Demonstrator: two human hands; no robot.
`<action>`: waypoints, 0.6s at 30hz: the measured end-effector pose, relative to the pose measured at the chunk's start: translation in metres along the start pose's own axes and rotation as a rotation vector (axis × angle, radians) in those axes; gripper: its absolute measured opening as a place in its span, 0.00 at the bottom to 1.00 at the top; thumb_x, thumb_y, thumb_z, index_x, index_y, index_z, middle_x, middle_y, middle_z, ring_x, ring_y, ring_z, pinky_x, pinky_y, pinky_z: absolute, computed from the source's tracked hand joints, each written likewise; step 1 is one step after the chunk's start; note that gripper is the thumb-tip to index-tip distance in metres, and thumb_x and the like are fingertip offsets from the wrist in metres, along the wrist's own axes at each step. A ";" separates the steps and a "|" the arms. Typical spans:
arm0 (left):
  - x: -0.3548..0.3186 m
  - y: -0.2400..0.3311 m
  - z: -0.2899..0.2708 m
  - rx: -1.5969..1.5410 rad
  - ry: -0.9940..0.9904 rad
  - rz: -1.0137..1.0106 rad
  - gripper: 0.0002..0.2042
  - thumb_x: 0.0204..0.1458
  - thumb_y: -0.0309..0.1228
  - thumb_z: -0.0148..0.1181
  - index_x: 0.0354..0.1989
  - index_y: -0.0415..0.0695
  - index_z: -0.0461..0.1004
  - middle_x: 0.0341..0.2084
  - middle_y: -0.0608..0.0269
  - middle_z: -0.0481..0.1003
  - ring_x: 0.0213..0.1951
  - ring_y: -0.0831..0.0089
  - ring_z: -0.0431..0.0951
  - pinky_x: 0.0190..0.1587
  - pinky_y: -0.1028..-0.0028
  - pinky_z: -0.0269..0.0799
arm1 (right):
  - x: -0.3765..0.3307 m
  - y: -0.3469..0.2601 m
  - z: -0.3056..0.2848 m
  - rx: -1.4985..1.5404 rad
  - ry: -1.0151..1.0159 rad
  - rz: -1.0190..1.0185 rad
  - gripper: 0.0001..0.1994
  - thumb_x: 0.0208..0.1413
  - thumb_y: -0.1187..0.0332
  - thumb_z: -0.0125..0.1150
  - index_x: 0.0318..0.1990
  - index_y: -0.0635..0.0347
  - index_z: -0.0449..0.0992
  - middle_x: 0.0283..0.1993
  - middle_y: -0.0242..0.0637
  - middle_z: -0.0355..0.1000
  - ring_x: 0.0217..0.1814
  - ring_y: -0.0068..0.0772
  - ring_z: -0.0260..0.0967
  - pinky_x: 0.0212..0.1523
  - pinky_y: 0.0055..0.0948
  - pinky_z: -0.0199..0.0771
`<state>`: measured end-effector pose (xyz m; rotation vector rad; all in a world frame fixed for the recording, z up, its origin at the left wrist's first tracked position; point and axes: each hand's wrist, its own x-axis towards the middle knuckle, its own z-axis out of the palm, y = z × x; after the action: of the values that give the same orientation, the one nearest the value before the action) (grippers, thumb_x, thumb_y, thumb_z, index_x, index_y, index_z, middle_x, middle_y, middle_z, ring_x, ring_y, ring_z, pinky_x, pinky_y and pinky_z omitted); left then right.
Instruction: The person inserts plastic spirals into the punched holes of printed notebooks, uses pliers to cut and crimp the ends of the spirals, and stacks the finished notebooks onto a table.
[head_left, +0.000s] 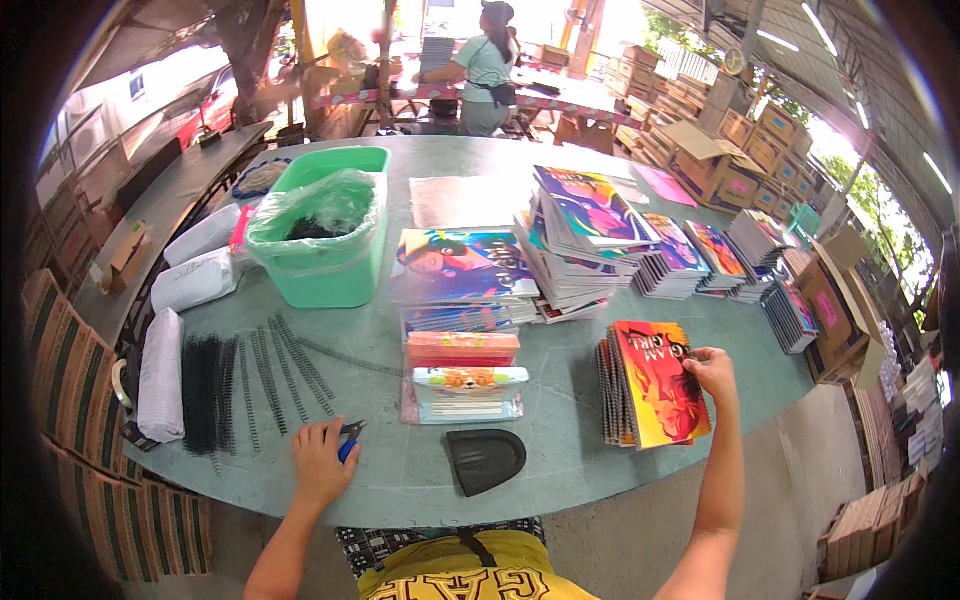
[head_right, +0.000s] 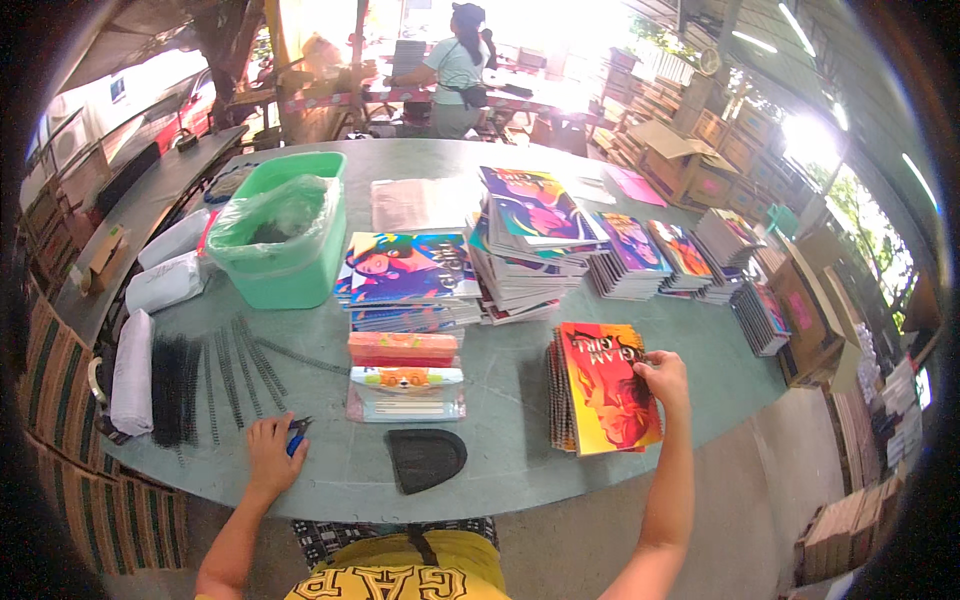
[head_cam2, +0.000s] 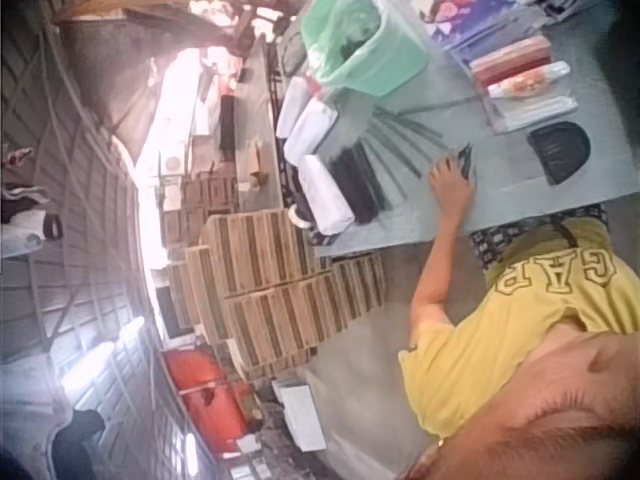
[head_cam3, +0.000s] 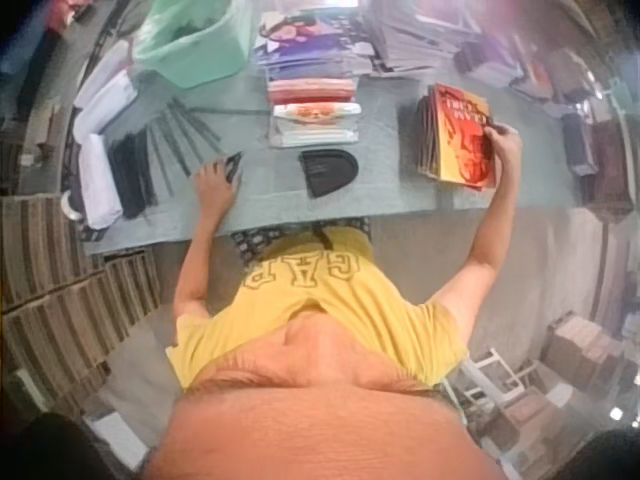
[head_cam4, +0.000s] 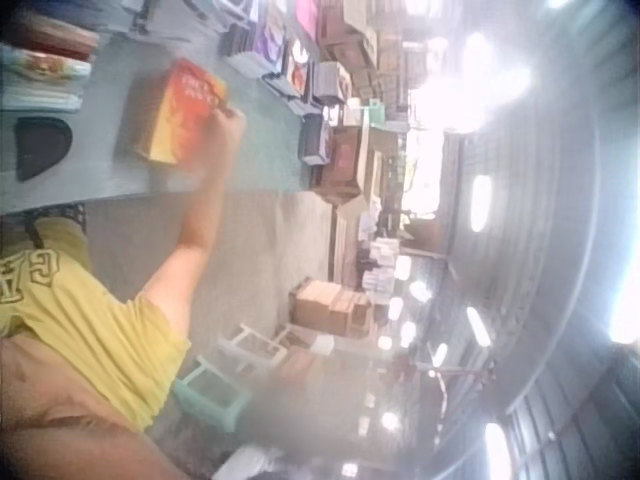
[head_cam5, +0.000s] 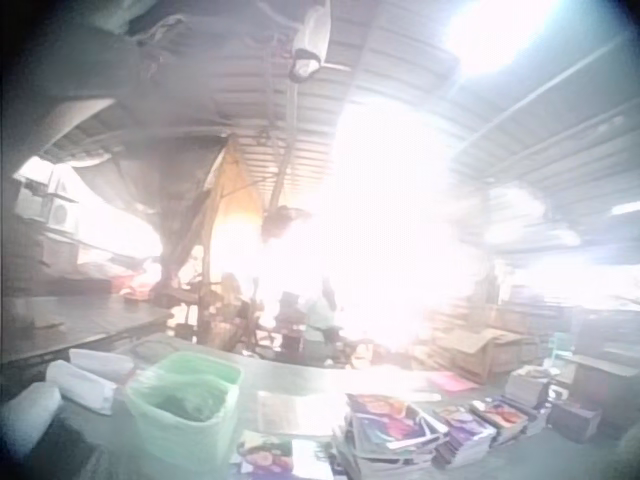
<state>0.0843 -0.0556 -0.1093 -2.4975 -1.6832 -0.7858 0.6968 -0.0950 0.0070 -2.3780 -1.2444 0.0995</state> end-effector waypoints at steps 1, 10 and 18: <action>-0.002 -0.001 0.000 -0.006 0.021 -0.025 0.23 0.42 0.38 0.61 0.48 0.41 0.69 0.39 0.53 0.67 0.45 0.55 0.64 0.49 0.56 0.56 | 0.002 -0.005 0.004 0.063 -0.019 -0.026 0.16 0.46 0.67 0.62 0.42 0.66 0.77 0.37 0.45 0.77 0.37 0.33 0.75 0.42 0.28 0.71; 0.039 0.127 -0.016 -0.392 -0.124 0.324 0.24 0.48 0.39 0.59 0.51 0.40 0.67 0.46 0.47 0.66 0.50 0.50 0.64 0.55 0.57 0.60 | 0.007 0.044 0.011 0.555 0.029 0.052 0.26 0.55 0.52 0.56 0.51 0.66 0.71 0.44 0.42 0.74 0.46 0.33 0.71 0.46 0.30 0.69; 0.133 0.285 0.077 -1.420 -1.002 -0.599 0.40 0.52 0.62 0.43 0.65 0.44 0.49 0.57 0.49 0.62 0.56 0.57 0.65 0.58 0.63 0.60 | -0.065 0.058 0.019 1.609 -0.492 0.214 0.38 0.55 0.41 0.46 0.64 0.60 0.53 0.64 0.39 0.57 0.60 0.35 0.60 0.60 0.34 0.58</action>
<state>0.4016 -0.0367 -0.0496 -3.6979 -3.0811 -1.1247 0.6974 -0.1681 -0.0437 -1.0059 -0.5435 1.2526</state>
